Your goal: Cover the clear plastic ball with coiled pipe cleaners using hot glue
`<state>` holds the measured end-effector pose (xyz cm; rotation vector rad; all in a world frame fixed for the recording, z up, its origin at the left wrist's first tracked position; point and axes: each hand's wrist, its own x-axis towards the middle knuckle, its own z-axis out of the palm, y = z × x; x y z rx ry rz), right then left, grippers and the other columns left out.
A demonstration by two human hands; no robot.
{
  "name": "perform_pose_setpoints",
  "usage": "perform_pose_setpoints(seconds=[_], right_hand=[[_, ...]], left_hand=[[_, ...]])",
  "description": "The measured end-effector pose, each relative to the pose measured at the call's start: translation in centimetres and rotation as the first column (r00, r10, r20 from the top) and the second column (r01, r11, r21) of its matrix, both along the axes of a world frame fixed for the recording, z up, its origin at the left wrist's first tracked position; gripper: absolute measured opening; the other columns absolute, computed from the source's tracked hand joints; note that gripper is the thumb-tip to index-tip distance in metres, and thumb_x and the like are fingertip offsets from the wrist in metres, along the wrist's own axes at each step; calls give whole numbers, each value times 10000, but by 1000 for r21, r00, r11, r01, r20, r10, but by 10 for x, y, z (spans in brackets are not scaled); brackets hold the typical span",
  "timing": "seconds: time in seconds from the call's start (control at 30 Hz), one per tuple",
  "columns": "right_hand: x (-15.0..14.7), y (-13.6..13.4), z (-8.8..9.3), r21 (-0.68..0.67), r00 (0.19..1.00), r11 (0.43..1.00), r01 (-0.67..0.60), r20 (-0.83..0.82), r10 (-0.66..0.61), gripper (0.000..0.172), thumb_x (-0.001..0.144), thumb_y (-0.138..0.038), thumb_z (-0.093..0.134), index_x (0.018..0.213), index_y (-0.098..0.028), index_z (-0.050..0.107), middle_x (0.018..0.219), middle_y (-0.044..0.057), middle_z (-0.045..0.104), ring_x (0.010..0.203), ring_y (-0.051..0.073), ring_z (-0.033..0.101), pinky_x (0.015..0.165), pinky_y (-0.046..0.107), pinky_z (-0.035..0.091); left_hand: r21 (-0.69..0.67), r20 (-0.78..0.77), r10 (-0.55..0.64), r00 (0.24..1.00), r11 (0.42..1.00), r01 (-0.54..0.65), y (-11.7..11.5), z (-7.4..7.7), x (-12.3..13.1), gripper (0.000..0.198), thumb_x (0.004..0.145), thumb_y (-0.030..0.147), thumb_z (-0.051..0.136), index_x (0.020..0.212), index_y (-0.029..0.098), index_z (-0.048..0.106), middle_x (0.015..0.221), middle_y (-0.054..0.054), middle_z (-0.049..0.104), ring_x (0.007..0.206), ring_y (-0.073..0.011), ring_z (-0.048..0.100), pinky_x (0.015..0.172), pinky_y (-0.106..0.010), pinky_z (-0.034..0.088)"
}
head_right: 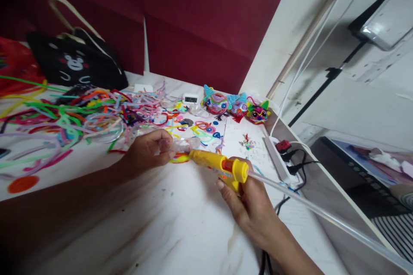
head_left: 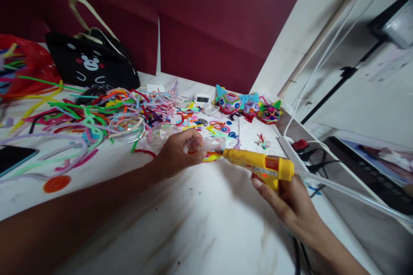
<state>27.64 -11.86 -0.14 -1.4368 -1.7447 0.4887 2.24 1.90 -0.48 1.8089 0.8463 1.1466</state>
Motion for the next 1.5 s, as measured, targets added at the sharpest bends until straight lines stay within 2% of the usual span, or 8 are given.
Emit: perform_pose_setpoints(seconds=[0.13, 0.27, 0.47, 0.63, 0.8, 0.97, 1.13, 1.5], right_hand=[[-1, 1, 0, 25, 1000, 1000, -4, -1, 4, 199, 963, -339, 619, 1142, -260, 587, 1046, 61, 696, 897, 233, 681, 760, 326, 568], [-4, 1, -1, 54, 1000, 999, 9, 6, -10, 166, 960, -348, 616, 1087, -241, 605, 1006, 73, 707, 805, 216, 674, 683, 311, 564], [-6, -1, -4, 9, 1000, 1000, -28, -8, 28, 205, 983, -330, 589, 1177, -270, 558, 1093, 78, 697, 917, 219, 690, 749, 301, 575], [-7, -3, -3, -11, 999, 999, -38, 15, 38, 182, 986, -328, 588, 1151, -256, 568, 1012, 69, 695, 814, 194, 670, 697, 286, 559], [-6, -3, -4, -35, 1000, 999, -5, -26, 4, 204, 978, -357, 594, 1146, -243, 570, 1066, 88, 700, 830, 214, 690, 647, 287, 558], [-6, -2, -4, 8, 998, 1000, 14, -64, -13, 245, 967, -352, 613, 1176, -243, 551, 1059, 82, 709, 851, 219, 697, 679, 290, 570], [-8, 0, 0, 54, 999, 999, 8, -32, -7, 181, 973, -336, 603, 1121, -236, 571, 1012, 82, 706, 842, 210, 691, 704, 289, 572], [-6, 2, 4, 102, 996, 994, 44, 77, -53, 138, 974, -336, 599, 1059, -227, 593, 909, 46, 664, 713, 165, 622, 625, 267, 522]], left_hand=[[7, -2, 16, 1000, 1000, -16, 1, -2, 1, 170, 646, 271, 694, 743, 198, 575, 655, 48, 529, 623, -128, 467, 585, -252, 377], [26, -7, 23, 1000, 999, -23, 1, -2, 1, 170, 647, 283, 696, 731, 201, 574, 647, 49, 511, 613, -125, 458, 575, -247, 377], [31, -33, 10, 999, 999, -9, -2, -1, 3, 159, 645, 283, 677, 720, 199, 565, 660, 40, 515, 620, -128, 467, 582, -250, 388], [20, -49, 16, 999, 1000, -15, -3, -1, 4, 161, 650, 288, 676, 736, 194, 578, 646, 44, 501, 610, -127, 453, 573, -250, 376], [18, -21, 5, 1000, 1000, -5, -1, -1, 2, 167, 663, 289, 692, 737, 198, 572, 667, 44, 518, 627, -127, 463, 583, -245, 386], [5, -2, 19, 1000, 1000, -19, -1, -2, 2, 161, 655, 276, 695, 725, 203, 570, 648, 50, 498, 623, -128, 452, 572, -244, 375], [-20, 22, 14, 1000, 1000, -14, 0, -3, 2, 172, 646, 272, 706, 736, 202, 577, 663, 46, 524, 638, -134, 471, 591, -255, 387], [-18, 95, 8, 995, 1000, -6, 3, -5, 2, 184, 633, 266, 720, 726, 192, 578, 672, 45, 519, 630, -123, 458, 580, -246, 370]])
